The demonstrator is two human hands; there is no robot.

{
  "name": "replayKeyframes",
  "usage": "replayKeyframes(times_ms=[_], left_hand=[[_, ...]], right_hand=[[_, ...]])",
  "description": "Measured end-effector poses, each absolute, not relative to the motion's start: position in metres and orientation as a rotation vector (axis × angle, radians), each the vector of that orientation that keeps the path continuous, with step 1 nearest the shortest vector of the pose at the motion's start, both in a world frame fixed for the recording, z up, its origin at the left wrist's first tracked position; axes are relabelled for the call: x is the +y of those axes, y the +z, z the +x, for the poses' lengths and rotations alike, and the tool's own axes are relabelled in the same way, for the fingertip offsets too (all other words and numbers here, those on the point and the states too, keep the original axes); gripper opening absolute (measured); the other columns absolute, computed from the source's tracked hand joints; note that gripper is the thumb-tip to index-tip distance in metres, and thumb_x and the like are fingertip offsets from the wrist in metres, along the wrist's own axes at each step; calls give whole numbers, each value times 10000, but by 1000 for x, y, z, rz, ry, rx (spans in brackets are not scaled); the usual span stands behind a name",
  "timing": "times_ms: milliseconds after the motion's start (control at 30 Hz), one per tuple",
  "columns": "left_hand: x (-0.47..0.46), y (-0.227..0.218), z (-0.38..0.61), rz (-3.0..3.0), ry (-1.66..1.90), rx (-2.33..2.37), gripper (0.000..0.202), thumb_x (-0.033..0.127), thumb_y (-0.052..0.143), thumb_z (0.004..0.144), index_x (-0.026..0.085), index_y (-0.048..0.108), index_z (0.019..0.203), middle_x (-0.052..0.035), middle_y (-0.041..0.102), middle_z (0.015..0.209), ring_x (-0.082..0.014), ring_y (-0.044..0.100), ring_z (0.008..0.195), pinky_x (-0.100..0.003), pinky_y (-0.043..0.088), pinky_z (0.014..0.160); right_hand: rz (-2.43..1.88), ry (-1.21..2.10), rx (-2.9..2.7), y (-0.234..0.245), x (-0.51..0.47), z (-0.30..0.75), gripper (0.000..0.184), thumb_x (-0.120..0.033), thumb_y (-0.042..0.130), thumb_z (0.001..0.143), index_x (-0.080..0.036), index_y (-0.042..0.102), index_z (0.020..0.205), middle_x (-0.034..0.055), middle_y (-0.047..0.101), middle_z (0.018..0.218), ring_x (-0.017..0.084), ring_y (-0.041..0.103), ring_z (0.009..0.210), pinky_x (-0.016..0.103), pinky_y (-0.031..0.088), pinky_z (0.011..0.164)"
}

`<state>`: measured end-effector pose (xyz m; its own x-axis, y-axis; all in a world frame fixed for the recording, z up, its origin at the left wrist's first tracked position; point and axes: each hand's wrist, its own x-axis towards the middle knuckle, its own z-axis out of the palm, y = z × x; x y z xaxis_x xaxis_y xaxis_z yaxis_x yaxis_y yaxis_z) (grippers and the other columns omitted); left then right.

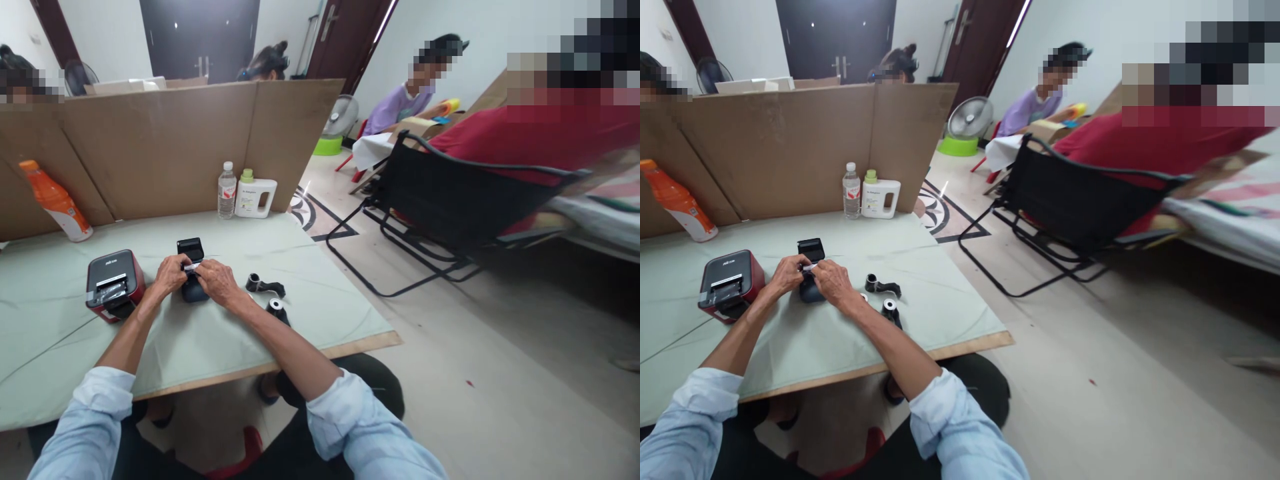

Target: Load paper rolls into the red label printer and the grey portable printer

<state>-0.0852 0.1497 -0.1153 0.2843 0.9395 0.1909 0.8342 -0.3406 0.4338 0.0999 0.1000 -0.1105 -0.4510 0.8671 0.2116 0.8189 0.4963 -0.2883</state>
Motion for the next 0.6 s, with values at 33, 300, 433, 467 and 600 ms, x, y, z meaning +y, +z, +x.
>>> replayKeyframes(times_ms=[33,300,433,467,600], left_hand=[[150,-115,-85,2305,607,1632,412,65,567,640,210,796,950,-56,803,900,-234,708,845,-317,541,792],[141,-113,-93,2332,728,1449,406,104,578,701,214,826,1002,-63,817,1073,-250,737,1009,-351,562,959],[140,-116,-95,2409,667,1400,382,79,568,717,219,833,955,-81,810,1123,-259,727,1091,-391,523,1064],[140,-117,-94,2420,644,1409,371,79,571,725,220,833,948,-86,809,1126,-265,723,1102,-405,514,1080],[140,-118,-95,2444,592,1412,340,89,583,762,226,831,951,-97,800,1151,-279,706,1137,-446,491,1110]], right_hand=[[-1416,207,-2426,-110,100,100,258,-223,504,1059,-238,728,1186,104,707,1209,238,585,1165,320,496,854],[-1416,202,-2458,-110,101,101,274,-200,532,1036,-229,717,1235,106,707,1211,255,566,1189,336,513,856],[-1393,191,-2436,-109,101,99,261,-193,538,1034,-215,720,1220,102,714,1188,245,578,1170,321,500,867],[-1384,191,-2429,-109,101,99,250,-199,536,1038,-214,727,1199,102,714,1182,240,582,1159,316,497,868],[-1354,165,-2413,-111,101,98,239,-205,534,1046,-217,734,1177,102,713,1179,228,595,1134,300,483,879]])
